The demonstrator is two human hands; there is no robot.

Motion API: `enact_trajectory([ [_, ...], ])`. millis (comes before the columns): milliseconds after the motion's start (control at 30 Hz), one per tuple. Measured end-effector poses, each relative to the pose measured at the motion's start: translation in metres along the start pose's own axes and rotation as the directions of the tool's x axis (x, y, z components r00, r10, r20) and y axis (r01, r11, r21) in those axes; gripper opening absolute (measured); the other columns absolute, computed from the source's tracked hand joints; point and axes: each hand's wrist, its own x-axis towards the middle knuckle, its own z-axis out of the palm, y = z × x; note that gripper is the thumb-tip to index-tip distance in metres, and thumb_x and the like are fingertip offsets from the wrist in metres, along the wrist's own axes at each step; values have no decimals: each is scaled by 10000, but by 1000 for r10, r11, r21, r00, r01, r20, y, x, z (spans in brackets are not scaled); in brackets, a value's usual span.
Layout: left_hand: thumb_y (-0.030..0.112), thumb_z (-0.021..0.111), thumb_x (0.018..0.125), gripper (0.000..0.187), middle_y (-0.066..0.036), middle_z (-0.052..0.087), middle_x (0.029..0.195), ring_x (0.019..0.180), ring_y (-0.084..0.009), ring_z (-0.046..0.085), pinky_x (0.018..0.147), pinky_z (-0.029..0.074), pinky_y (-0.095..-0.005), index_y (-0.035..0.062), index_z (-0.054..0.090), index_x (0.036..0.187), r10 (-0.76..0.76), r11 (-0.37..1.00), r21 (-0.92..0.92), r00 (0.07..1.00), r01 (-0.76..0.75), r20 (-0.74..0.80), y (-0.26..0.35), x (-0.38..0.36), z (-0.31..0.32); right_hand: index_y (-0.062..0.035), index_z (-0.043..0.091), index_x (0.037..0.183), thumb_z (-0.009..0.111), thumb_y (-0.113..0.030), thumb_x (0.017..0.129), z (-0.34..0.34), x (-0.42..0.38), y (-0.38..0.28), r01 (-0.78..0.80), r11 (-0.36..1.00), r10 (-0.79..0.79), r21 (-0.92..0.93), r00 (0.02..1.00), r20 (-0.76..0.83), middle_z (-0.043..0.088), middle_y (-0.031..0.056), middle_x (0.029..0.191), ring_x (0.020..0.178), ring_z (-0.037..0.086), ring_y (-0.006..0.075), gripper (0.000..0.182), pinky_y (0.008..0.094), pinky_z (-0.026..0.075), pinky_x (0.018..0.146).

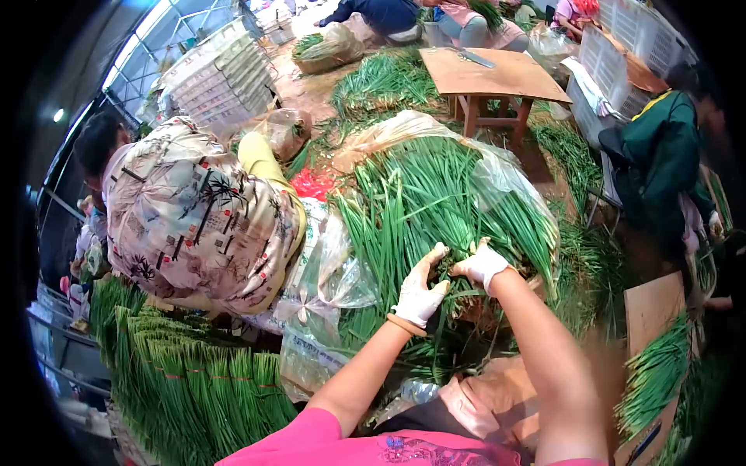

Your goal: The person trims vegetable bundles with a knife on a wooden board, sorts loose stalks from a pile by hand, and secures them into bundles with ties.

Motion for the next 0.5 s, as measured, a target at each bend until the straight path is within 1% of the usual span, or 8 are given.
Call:
enact_trajectory([
  [67,-21,641,708,653,-119,434,1358,1258,-255,425,1047,343,-333,52,419,1317,18,994,-109,1000,-16,18,-7,0,3,103,4,1407,758,-210,605,4,7,15,99,995,-100,-15,988,-114,600,87,738,564,531,177,1145,310,438,478],
  [133,29,685,679,690,-131,426,1357,1262,-286,401,1055,327,-358,64,425,1317,170,969,185,985,-164,-16,1,0,-4,88,267,1348,751,-197,590,-2,8,17,124,989,-118,83,990,-73,604,82,726,556,529,164,944,290,434,483],
  [200,113,718,650,736,-134,439,1335,1200,-314,437,1024,358,-382,109,428,1326,120,942,322,990,-92,-70,5,-5,-10,-16,636,857,725,-177,650,-12,5,13,139,990,-138,22,989,-58,600,34,696,558,496,127,277,278,417,535],
  [300,113,722,644,756,-109,469,1316,1189,-315,443,1012,370,-380,120,419,1337,70,930,365,996,-46,-52,-14,-18,-22,4,649,733,715,-202,657,-45,-26,0,279,943,-275,184,960,-47,617,56,694,632,540,153,230,296,436,611],
  [400,196,704,700,679,-120,467,1316,1205,-315,430,1014,370,-370,124,440,1322,-36,892,452,993,-19,112,-52,-45,-25,5,653,787,698,-198,682,-100,-61,-10,269,963,-269,-20,962,-39,602,30,700,663,528,138,233,290,434,643],
  [433,231,685,727,637,-133,473,1309,1183,-319,458,1010,376,-366,97,455,1307,-291,860,490,927,144,237,-31,-44,-34,-5,648,793,702,-201,685,-115,-68,-6,226,971,-221,77,973,-68,591,27,691,657,529,123,231,271,431,622],
  [467,187,679,730,573,-155,526,1244,1126,-340,508,977,409,-369,46,500,1256,-281,910,395,884,122,373,-10,-43,-48,1,637,804,688,-175,708,-131,-81,-2,223,973,-221,62,975,-37,597,29,698,647,533,110,206,263,429,595],
  [500,137,660,743,514,-151,552,1213,1117,-298,525,967,413,-344,24,523,1225,-156,937,347,945,49,288,-17,-50,-57,-1,636,800,677,-165,720,-141,-78,14,280,948,-278,149,960,-34,592,24,688,630,525,110,187,269,421,579],
])
